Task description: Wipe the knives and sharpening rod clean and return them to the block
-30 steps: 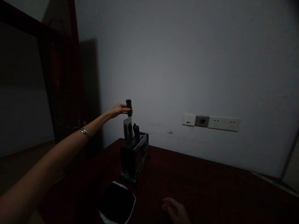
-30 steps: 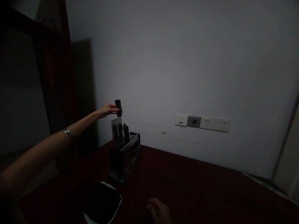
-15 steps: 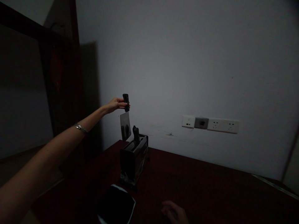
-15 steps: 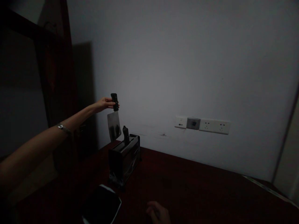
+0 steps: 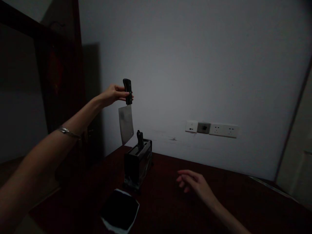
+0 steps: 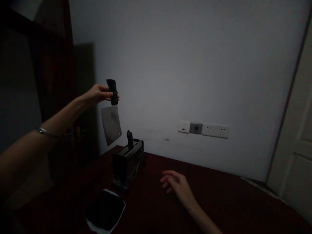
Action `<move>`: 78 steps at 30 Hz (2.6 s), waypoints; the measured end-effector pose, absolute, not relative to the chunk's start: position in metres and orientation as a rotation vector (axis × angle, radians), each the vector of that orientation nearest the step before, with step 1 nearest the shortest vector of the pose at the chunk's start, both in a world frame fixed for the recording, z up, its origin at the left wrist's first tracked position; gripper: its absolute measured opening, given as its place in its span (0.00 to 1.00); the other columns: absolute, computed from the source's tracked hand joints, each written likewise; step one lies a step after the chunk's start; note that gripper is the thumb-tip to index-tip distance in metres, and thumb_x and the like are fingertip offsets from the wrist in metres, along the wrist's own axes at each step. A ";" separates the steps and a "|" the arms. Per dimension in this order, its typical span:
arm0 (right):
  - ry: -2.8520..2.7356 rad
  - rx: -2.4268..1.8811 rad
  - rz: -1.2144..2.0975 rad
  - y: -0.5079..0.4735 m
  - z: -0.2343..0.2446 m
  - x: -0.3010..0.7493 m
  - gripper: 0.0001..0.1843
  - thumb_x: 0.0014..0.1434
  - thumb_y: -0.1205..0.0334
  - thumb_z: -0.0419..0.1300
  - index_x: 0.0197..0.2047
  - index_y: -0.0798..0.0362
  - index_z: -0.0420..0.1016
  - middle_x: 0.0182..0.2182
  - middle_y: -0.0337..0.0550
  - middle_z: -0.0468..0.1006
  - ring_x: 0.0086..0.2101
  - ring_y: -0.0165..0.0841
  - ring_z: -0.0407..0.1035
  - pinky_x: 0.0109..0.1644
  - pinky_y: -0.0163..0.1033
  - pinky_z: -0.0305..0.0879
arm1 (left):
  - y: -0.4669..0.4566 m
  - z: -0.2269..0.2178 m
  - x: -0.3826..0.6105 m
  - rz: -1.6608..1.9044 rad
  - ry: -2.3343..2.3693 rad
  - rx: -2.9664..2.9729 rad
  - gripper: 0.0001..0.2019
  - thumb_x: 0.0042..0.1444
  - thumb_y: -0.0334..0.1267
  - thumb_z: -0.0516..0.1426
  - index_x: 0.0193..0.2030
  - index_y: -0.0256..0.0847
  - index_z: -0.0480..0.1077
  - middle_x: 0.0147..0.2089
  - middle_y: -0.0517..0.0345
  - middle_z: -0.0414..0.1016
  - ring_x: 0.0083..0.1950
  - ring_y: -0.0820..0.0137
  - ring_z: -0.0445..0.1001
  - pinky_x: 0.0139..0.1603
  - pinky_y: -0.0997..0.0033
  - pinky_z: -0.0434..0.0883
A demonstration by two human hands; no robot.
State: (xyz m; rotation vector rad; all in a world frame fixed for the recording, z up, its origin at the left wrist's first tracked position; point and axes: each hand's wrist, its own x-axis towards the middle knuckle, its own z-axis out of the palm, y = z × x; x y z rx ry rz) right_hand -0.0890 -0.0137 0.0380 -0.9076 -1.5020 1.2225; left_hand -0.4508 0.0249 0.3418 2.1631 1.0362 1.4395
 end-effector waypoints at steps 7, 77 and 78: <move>-1.384 -0.883 1.383 -0.047 0.128 -0.065 0.16 0.45 0.56 0.63 0.36 0.58 0.75 0.27 0.50 0.77 0.23 0.33 0.70 0.21 0.35 0.64 | -0.018 0.317 -0.382 1.357 0.909 2.201 0.16 0.43 0.36 0.63 0.38 0.28 0.73 0.37 0.45 0.76 0.39 0.60 0.75 0.46 0.52 0.70; -0.717 -0.920 1.343 -0.048 0.046 -0.055 0.22 0.42 0.48 0.65 0.21 0.62 0.72 0.16 0.39 0.68 0.18 0.23 0.61 0.20 0.28 0.56 | -0.034 0.004 -0.183 1.605 0.243 2.907 0.27 0.49 0.25 0.46 0.59 0.33 0.55 0.43 0.43 0.70 0.44 0.62 0.68 0.39 0.60 0.67; -0.702 -0.915 1.368 -0.047 0.045 -0.055 0.22 0.42 0.48 0.65 0.22 0.62 0.72 0.16 0.37 0.67 0.17 0.22 0.60 0.19 0.28 0.54 | -0.035 0.003 -0.185 1.589 0.179 2.881 0.28 0.48 0.24 0.46 0.59 0.33 0.55 0.43 0.42 0.70 0.45 0.62 0.68 0.40 0.60 0.66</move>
